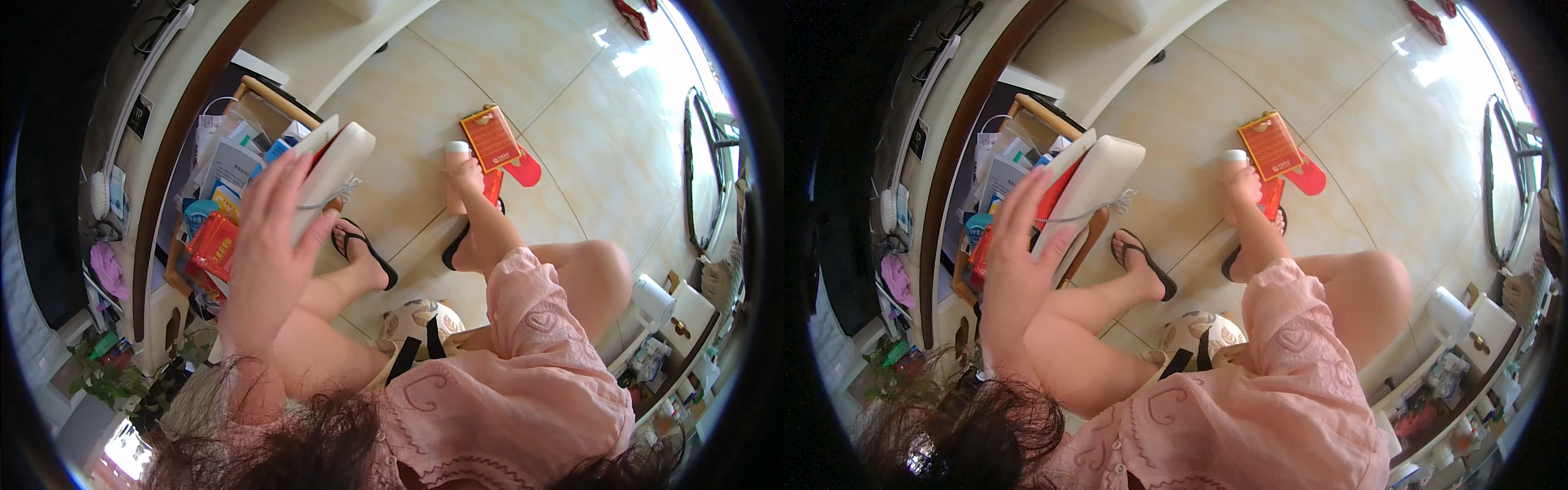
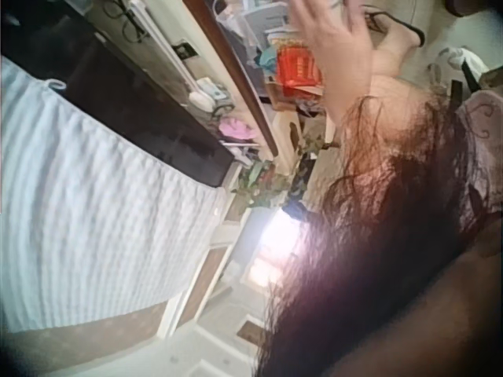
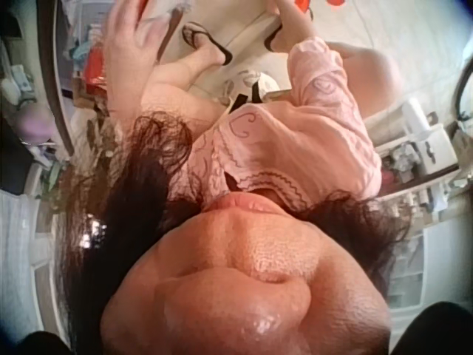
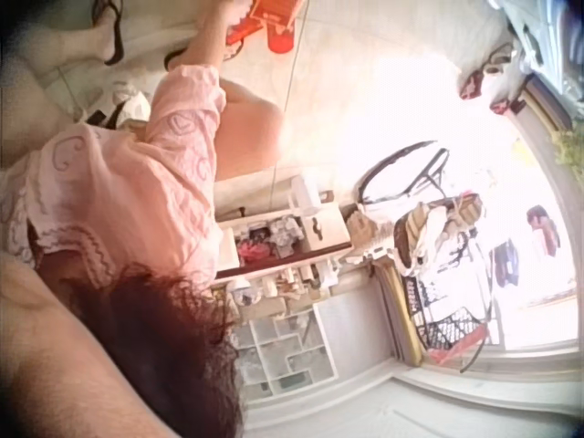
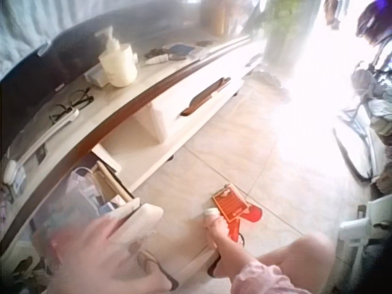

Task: The person carries a blue basin from a bedroom to a bathroom and places it on the floor. They then walk to the living room, pick up a cloth, and cover a television with a white sheet. Finally, the person sits on the floor and organizes various items, including boxes and papers, into a drawer.

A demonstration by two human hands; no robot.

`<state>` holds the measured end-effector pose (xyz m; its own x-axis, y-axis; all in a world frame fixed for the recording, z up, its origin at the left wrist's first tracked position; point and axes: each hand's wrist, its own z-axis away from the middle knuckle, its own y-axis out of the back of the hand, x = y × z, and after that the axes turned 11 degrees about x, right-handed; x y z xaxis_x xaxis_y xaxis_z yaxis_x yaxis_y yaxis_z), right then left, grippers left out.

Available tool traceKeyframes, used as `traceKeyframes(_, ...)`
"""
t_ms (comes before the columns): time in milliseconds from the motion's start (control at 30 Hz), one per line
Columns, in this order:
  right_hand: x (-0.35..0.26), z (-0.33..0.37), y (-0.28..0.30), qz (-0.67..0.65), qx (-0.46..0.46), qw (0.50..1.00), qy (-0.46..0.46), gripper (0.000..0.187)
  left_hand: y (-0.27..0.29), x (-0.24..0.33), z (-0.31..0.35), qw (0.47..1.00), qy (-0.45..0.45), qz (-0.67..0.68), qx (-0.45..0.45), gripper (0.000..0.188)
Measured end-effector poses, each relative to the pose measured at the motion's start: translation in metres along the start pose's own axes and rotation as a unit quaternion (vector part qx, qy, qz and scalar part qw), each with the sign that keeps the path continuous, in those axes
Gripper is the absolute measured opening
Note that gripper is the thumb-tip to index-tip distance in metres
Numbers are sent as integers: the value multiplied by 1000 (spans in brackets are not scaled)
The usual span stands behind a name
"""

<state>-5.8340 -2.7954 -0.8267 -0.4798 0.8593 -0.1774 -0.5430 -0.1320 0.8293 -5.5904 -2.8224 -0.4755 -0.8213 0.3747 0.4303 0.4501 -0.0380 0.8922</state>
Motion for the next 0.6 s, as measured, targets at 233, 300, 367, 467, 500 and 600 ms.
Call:
traceKeyframes(233,-50,-12,6,-139,152,950,235,62,-2,-8,-5,995,27,13,-91,53)
traceKeyframes(300,-76,-17,14,-216,199,914,279,59,2,-10,-2,993,42,2,-110,54)
traceKeyframes(367,-92,-22,18,-266,223,891,292,58,4,-11,0,991,52,2,-122,54)
traceKeyframes(467,-89,-31,13,-311,198,885,286,59,5,-13,2,991,53,16,-125,54)
traceKeyframes(500,-87,-31,14,-322,185,886,276,60,5,-13,2,991,49,22,-124,54)
traceKeyframes(600,-78,-25,19,-325,178,883,288,62,3,-18,6,993,38,32,-110,53)
